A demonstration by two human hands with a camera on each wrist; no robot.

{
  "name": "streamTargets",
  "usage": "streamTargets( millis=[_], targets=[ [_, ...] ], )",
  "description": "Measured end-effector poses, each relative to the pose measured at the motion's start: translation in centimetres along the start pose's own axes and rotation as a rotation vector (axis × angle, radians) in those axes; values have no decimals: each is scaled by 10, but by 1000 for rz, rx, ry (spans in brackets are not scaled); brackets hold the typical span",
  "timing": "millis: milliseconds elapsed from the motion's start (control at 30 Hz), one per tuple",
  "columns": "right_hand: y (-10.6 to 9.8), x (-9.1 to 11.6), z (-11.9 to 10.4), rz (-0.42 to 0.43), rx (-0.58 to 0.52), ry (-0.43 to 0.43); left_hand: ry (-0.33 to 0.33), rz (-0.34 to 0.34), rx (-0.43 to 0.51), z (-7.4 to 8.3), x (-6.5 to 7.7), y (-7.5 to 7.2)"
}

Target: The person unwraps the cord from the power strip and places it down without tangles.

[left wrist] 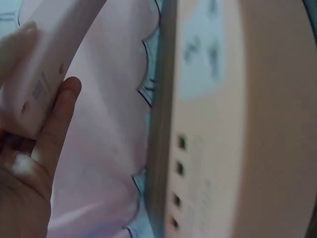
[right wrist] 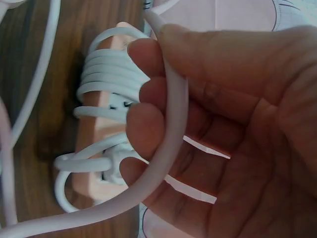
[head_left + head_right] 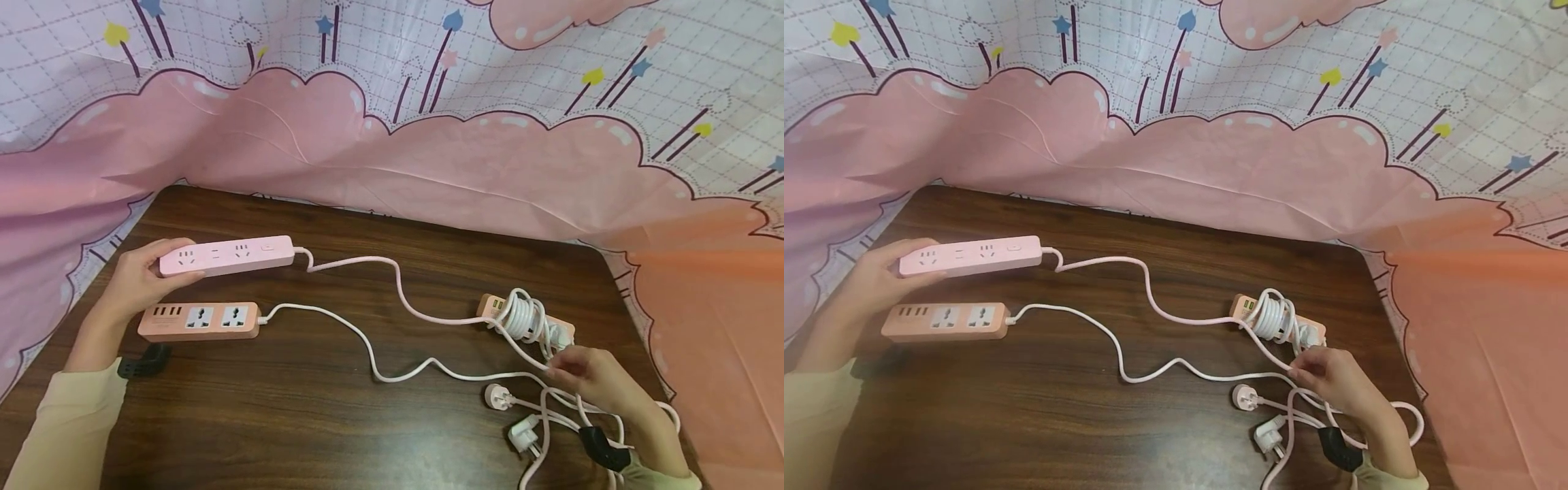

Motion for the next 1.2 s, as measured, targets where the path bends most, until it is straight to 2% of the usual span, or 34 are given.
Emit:
streamTargets(
  millis=[200, 267, 333, 500, 600, 900, 1067, 1200],
  targets=[
    [11, 5, 2, -51, -12, -2, -135, 36, -68, -33, 7, -13],
    [16, 5, 2, -79, -5, 6, -182, 23, -101, -43, 11, -14],
    [21, 5, 0, -103, 3, 20, -261, 10, -134, -55, 15, -13],
    [40, 5, -2, -162, 3, 90, -351, -55, -196, -70, 24, -9],
    [53, 4, -2, -151, 21, 106, -352, -108, -216, -73, 26, -5],
    [68, 7, -6, 21, 53, 37, -324, -279, -253, -81, 25, 14],
    [69, 9, -8, 28, 14, 31, -283, -353, -298, -81, 23, 20],
    [68, 10, -9, 29, -11, 31, -294, -401, -332, -81, 21, 23]
  ],
)
Point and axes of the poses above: each hand's wrist, its own x-axis away from the middle knuckle, its own y-axis out of the palm, z = x × y, the point moved 9 cm from there along -x, towards the middle knuckle, and after that the axes turned 2 degrees about z, right-handed, at the moved point
